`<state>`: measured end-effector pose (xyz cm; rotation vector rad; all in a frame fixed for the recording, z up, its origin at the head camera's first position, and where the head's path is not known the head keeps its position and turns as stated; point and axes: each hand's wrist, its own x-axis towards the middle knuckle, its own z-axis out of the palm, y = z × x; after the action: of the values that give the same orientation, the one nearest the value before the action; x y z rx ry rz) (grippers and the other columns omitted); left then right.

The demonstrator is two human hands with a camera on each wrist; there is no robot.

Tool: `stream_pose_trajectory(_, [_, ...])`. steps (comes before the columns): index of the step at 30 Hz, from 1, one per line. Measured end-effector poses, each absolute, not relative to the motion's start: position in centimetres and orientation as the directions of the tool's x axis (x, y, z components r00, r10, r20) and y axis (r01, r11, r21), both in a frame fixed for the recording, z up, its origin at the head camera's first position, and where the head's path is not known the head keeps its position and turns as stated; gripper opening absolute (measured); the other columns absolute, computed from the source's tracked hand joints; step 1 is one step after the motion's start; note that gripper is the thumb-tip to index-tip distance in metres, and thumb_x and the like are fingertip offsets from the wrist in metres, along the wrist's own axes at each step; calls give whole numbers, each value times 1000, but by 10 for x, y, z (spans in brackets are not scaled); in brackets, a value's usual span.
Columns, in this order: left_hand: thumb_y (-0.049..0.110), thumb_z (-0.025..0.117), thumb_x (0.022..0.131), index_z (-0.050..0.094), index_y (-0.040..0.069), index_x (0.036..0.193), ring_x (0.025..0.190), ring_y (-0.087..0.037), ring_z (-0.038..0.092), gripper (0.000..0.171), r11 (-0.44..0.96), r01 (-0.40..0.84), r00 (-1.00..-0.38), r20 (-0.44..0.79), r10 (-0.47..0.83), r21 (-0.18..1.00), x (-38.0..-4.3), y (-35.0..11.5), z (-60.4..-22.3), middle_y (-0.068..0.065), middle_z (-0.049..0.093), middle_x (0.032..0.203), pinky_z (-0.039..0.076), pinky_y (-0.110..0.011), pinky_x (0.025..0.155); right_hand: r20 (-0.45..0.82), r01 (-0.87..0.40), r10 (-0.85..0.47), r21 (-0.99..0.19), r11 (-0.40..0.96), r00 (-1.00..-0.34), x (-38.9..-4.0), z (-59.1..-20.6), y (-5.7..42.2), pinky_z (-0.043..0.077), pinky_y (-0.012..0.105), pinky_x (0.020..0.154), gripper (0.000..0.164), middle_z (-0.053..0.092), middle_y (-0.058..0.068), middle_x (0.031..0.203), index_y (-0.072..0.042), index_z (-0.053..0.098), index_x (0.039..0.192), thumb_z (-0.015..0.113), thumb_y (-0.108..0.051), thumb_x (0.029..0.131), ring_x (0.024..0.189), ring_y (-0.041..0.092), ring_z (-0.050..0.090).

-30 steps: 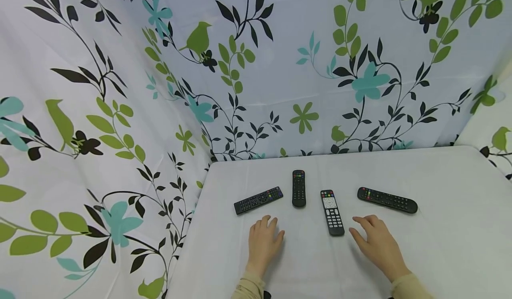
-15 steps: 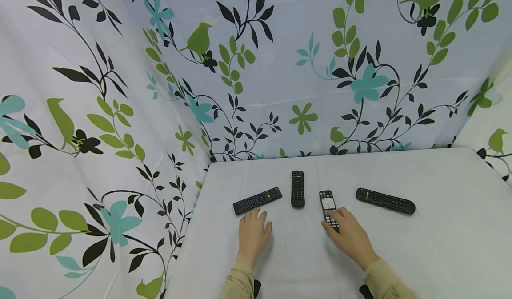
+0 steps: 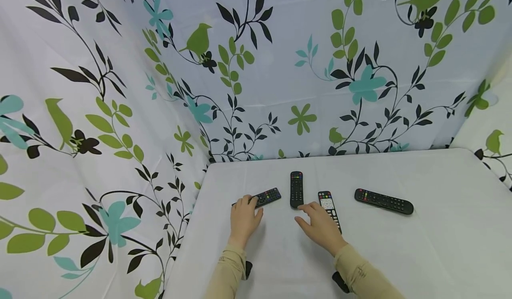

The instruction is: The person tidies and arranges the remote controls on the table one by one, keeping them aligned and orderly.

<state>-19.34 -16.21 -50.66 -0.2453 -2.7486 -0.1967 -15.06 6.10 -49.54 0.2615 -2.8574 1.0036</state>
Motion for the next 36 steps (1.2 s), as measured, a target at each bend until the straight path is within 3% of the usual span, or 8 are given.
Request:
stream_pose_trajectory(4, [29, 68, 81, 64, 9, 113, 102, -29, 60, 38, 979, 183, -928, 343, 142, 89, -207, -169, -514, -12, 63, 112, 50, -46, 85, 119, -181, -136, -626, 759, -984, -159, -497, 49, 50, 31, 67, 31, 64, 7, 105, -11, 65, 111, 63, -31, 86, 85, 17, 60])
stream_pose_trajectory(11, [27, 67, 82, 61, 7, 119, 107, -32, 58, 42, 980, 141, -955, 279, 98, 139, -223, -178, -520, -15, 62, 116, 48, -48, 88, 2, -134, -185, -698, 703, -983, -171, -506, 25, 50, 31, 68, 31, 64, 6, 97, -9, 65, 109, 61, -30, 88, 84, 16, 60])
stream_pose_trajectory(14, [28, 65, 84, 60, 6, 120, 109, -33, 56, 42, 978, 119, -964, 257, 72, 173, -230, -181, -521, -16, 61, 118, 48, -49, 89, -64, -76, -207, -793, 604, -976, -176, -510, 15, 50, 30, 65, 31, 65, 8, 94, -5, 65, 108, 60, -29, 88, 82, 18, 61])
stream_pose_trajectory(19, [30, 60, 88, 60, 6, 121, 112, -33, 55, 41, 981, 78, -982, 184, 45, 179, -239, -186, -524, -15, 60, 121, 46, -50, 92, -273, 195, -224, -928, 317, -936, -184, -516, 2, 52, 26, 65, 32, 67, 11, 94, -1, 64, 105, 58, -29, 89, 78, 16, 63])
stream_pose_trajectory(25, [30, 53, 93, 61, 6, 118, 110, -31, 56, 36, 984, 70, -987, 154, 44, 163, -247, -188, -532, -14, 61, 118, 48, -49, 90, -445, 418, -187, -893, 165, -876, -197, -536, -15, 54, 29, 72, 38, 66, 16, 105, 5, 59, 113, 55, -26, 91, 83, 16, 62])
stream_pose_trajectory(33, [30, 43, 97, 60, 9, 121, 113, -33, 55, 37, 967, 32, -999, 34, 24, 254, -258, -188, -532, -13, 61, 123, 46, -52, 92, -475, 496, -233, -867, -43, -849, -201, -547, -22, 53, 35, 85, 48, 56, 22, 123, 6, 46, 129, 52, -26, 93, 100, 24, 61])
stream_pose_trajectory(36, [30, 39, 98, 59, 11, 124, 115, -33, 55, 38, 963, 18, -1000, -7, 21, 269, -260, -189, -531, -12, 60, 124, 45, -52, 94, -458, 506, -262, -849, -154, -849, -200, -549, -22, 53, 39, 88, 52, 49, 23, 133, -2, 38, 139, 52, -23, 93, 106, 27, 59])
